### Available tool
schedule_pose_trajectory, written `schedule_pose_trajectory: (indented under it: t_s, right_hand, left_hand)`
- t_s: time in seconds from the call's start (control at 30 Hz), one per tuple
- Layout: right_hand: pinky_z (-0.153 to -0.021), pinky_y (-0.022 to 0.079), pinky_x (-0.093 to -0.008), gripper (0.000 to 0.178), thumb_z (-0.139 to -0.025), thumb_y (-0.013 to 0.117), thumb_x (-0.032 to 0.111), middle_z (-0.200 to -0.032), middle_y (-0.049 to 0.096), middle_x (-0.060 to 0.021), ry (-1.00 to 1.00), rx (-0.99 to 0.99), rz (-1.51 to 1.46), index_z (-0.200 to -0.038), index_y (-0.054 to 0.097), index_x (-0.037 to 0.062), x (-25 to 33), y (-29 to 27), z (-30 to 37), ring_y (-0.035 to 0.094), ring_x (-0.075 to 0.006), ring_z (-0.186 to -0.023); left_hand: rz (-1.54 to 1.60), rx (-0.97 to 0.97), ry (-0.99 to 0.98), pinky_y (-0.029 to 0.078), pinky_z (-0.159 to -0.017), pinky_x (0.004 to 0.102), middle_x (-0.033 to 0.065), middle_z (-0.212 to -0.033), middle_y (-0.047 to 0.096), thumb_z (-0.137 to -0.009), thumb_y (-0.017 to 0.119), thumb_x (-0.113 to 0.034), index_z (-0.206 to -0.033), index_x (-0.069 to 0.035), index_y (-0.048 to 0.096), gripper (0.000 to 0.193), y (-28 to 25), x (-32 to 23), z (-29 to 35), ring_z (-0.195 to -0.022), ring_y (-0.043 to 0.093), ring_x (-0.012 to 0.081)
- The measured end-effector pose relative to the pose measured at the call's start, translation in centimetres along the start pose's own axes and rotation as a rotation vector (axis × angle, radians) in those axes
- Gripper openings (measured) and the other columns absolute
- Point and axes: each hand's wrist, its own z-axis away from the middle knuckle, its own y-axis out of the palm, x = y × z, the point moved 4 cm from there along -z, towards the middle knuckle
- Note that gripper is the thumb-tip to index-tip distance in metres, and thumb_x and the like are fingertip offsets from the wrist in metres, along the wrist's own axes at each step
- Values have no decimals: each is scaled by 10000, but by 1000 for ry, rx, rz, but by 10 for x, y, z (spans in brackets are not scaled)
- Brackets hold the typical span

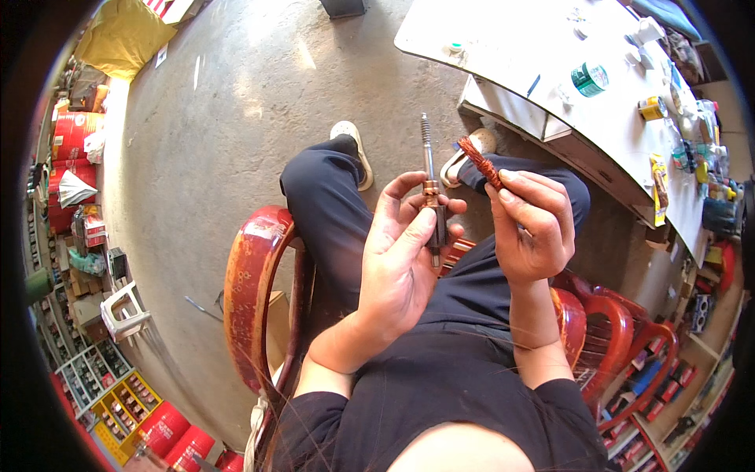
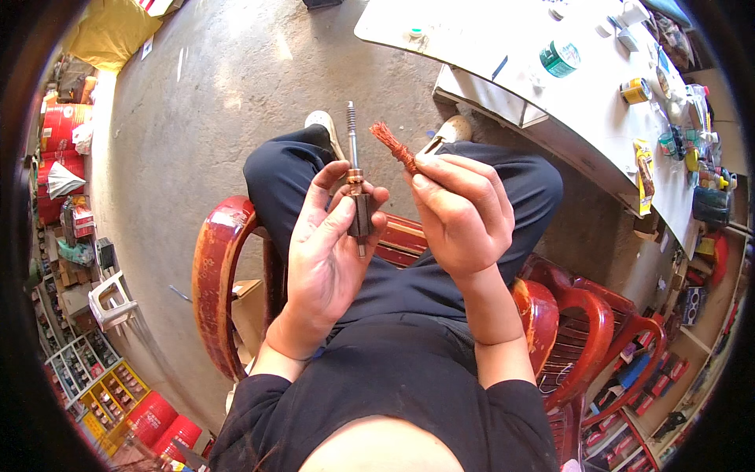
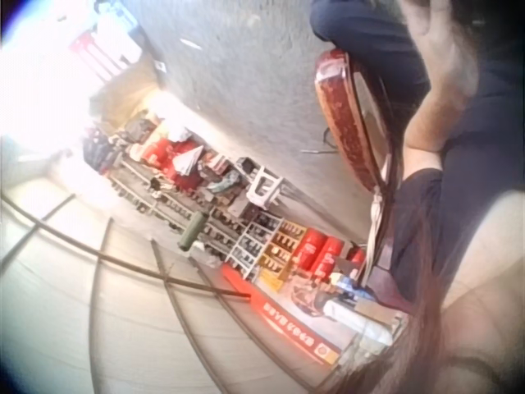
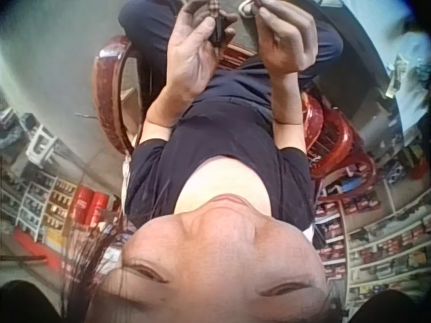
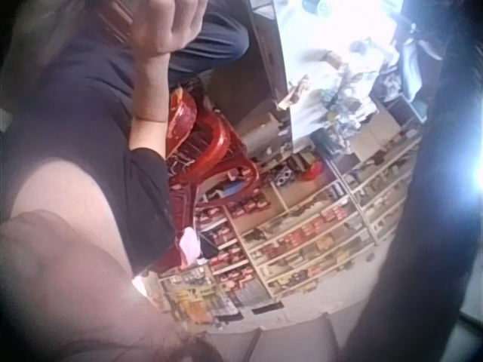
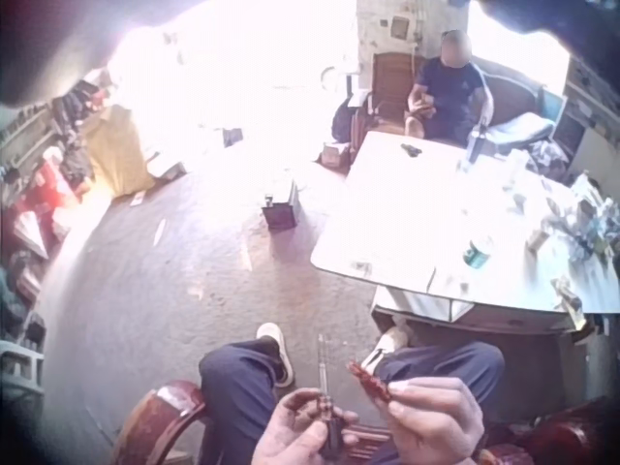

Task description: The person sits on a chair and assembles a small mechanical component by hand. They attach a reddish braided piece to a metal rod with a spring, then insert a small black ring into the assembly.

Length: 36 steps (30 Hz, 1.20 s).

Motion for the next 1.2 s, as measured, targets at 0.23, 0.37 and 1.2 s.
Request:
schedule_pose_trajectory:
  t_s: [0.23, 0.37, 1.2]
  right_hand:
    - [-654, 536, -315, 193, -663, 747, -58, -844, 662, -99, 125, 197, 49, -823, 659, 4, 2, 0, -8, 653, -242, -756]
    - [-652, 529, -316, 162, -686, 711, -52, -838, 657, -88, 196, 353, 44, -825, 657, 11, 8, 3, -11, 647, -241, -750]
    - [-876, 492, -316, 249, -815, 696, 66, -1002, 681, -140, 563, 288, 428, -1051, 665, -7, -200, 15, 15, 652, -247, -963]
  left_hand:
    - [9, -22, 88, 494, -900, 302, 94, -1132, 567, -968, 502, -36, -1293, -32, 432, 332, -6, 1, -4, -1089, 562, 173]
    - [-51, -48, 135, 477, -950, 309, 75, -1134, 571, -950, 536, -20, -1285, -23, 473, 341, -16, 2, -6, -1096, 556, 166]
    - [153, 23, -222, 459, -1026, 396, 116, -1155, 604, -967, 539, -141, -1280, -16, 519, 338, -43, 5, -109, -1143, 567, 265]
